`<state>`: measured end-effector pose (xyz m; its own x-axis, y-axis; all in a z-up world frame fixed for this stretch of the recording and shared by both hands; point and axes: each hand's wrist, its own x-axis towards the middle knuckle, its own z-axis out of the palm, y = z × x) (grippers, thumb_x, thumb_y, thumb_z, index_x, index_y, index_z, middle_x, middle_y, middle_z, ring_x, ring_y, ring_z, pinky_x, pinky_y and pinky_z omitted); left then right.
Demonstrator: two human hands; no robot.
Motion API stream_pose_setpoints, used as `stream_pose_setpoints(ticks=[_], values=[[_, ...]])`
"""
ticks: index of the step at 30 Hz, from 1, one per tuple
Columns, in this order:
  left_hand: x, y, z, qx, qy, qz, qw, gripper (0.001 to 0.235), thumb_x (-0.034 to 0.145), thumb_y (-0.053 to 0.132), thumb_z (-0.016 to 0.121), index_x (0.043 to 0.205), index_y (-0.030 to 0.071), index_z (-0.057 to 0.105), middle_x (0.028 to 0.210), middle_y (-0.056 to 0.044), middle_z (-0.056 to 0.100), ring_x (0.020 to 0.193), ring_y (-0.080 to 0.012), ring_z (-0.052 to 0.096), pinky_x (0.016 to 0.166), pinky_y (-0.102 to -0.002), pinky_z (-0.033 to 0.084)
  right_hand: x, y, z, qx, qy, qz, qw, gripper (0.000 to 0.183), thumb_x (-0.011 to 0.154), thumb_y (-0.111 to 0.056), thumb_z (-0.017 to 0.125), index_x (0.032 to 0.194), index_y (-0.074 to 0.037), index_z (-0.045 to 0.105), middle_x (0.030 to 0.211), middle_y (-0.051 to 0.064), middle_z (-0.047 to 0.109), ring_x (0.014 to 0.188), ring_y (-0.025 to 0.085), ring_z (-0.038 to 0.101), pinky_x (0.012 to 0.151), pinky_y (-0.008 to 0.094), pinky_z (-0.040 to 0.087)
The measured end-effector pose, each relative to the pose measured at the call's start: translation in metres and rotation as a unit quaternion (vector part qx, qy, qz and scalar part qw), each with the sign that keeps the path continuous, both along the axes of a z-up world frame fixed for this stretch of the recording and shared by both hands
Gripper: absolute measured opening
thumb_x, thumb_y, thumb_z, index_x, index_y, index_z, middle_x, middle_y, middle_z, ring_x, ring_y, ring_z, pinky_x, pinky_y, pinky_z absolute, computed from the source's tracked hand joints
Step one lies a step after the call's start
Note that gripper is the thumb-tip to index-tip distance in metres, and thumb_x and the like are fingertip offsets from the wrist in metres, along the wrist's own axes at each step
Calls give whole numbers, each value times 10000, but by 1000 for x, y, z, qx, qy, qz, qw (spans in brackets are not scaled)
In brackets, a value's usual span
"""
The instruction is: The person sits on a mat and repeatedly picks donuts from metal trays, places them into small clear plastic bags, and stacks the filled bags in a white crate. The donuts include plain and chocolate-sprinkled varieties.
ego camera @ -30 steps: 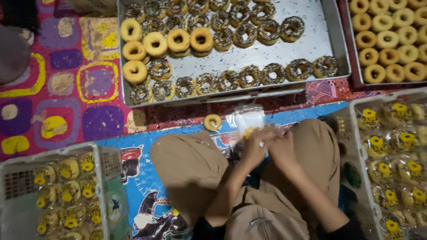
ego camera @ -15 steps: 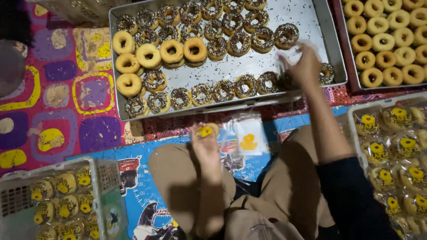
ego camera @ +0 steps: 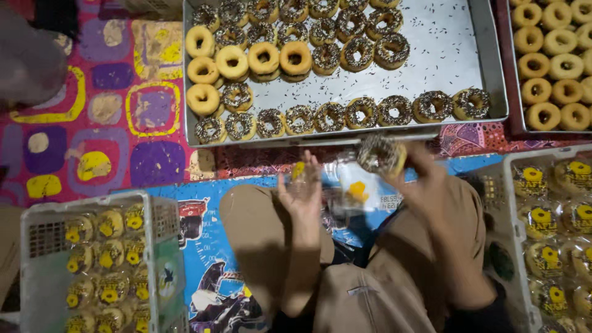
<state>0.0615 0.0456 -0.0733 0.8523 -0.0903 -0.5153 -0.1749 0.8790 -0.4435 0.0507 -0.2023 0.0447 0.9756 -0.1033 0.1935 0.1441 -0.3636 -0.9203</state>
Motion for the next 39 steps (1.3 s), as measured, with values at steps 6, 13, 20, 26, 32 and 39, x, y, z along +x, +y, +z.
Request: stream_pose_setpoints(ticks=[6, 13, 20, 26, 32, 39], values=[[-24, -39, 4, 11, -57, 5, 998, 540, 976, 403, 518, 1297, -32, 517, 1343, -297, 561, 1241, -463, 582, 1045, -595, 483, -114, 63, 7, 45, -48, -26, 997, 442, 780, -64, 865, 1185, 21, 709, 1071, 45, 715, 971, 99, 661, 823, 253, 542], [-56, -69, 70, 195, -179, -25, 964, 473, 1000, 355, 554, 1399, 100, 563, 1443, -236, 552, 1344, -383, 532, 1152, -498, 438, -86, 98, 53, -200, -20, 1, 980, 531, 768, -177, 908, 1246, -20, 738, 853, 128, 696, 679, 239, 649, 624, 362, 512], [-59, -29, 93, 289, -160, -40, 943, 453, 1018, 324, 561, 1431, 141, 537, 1431, -181, 561, 1333, -330, 549, 1106, -514, 475, -96, 77, 70, -250, -292, 21, 923, 273, 770, -181, 803, 1031, -154, 728, 915, 109, 669, 813, 280, 642, 705, 412, 507], [-89, -34, 63, 566, -25, -247, 786, 597, 1082, 502, 549, 1402, -1, 598, 1271, -155, 598, 1075, -241, 584, 808, -352, 499, -97, 63, 67, -196, -240, 157, 938, 214, 795, -50, 782, 992, -115, 729, 1004, 48, 716, 951, 213, 700, 797, 350, 532], [-118, -9, 69, 703, -367, -265, 548, 315, 1091, 233, 588, 1104, -64, 690, 988, -59, 704, 954, -98, 633, 848, -264, 526, -92, 52, 72, -63, 58, 136, 987, 258, 818, -109, 846, 1056, -80, 750, 800, 29, 718, 666, 212, 656, 626, 331, 524], [-121, -13, 137, 719, -332, -339, 508, 158, 1005, -9, 540, 1128, -52, 630, 1012, -66, 729, 937, -125, 726, 836, -279, 589, -92, 48, 101, -294, -327, 134, 888, 392, 786, -169, 834, 1159, -96, 736, 950, 63, 662, 826, 244, 637, 693, 369, 508]])
